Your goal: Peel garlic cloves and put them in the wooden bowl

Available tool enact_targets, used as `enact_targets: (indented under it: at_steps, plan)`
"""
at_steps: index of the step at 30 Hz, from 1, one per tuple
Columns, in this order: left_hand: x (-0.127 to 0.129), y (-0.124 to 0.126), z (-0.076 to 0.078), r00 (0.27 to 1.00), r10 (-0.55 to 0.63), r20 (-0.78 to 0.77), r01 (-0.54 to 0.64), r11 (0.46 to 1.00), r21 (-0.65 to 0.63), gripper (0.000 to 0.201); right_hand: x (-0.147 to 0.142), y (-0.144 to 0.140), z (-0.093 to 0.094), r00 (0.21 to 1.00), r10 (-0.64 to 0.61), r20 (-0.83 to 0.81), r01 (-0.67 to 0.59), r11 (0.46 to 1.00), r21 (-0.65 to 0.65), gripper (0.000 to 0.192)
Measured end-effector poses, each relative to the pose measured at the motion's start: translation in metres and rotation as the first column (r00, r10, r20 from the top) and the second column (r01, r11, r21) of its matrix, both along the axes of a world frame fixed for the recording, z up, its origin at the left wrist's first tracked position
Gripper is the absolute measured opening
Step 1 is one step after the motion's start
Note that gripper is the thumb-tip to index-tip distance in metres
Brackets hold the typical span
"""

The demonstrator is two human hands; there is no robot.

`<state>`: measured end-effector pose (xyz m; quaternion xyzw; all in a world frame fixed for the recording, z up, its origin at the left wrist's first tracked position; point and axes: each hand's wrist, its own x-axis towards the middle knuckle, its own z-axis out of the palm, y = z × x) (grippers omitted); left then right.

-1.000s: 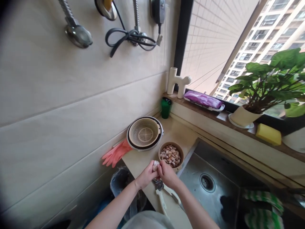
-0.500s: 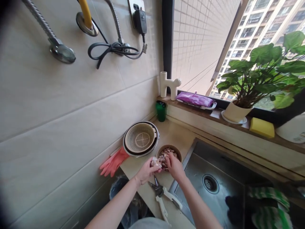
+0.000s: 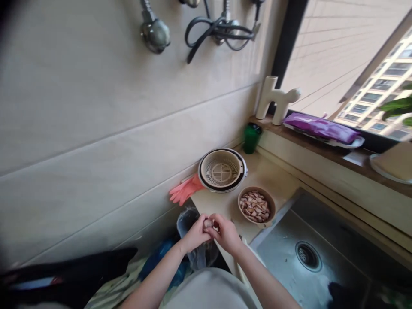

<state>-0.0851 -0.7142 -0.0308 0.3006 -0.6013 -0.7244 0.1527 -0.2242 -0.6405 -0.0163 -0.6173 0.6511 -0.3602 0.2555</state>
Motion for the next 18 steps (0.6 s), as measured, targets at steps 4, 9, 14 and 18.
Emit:
enact_targets:
  at_steps: [4, 9, 14, 18]
  plan:
    - [0.039, 0.005, -0.019, 0.995, 0.079, 0.056, -0.074, 0.994, -0.084, 0.039, 0.029, -0.011, -0.017, 0.976, 0.198, -0.089, -0.195, 0.98, 0.047, 0.02]
    - [0.063, 0.013, -0.031, 0.98, 0.18, 0.088, -0.162, 0.97, -0.183, 0.031, 0.055, -0.015, -0.04, 0.961, 0.228, -0.153, -0.202, 0.965, 0.169, 0.024]
    - [0.07, 0.019, -0.036, 0.992, 0.122, 0.036, -0.119, 0.991, -0.067, 0.027, 0.064, -0.014, -0.045, 0.925, 0.278, -0.26, -0.236, 0.954, 0.183, 0.028]
    - [0.073, 0.021, -0.039, 0.996, 0.092, -0.008, -0.092, 0.996, 0.012, 0.027, 0.067, -0.015, -0.044, 0.929, 0.279, -0.244, -0.238, 0.954, 0.183, 0.029]
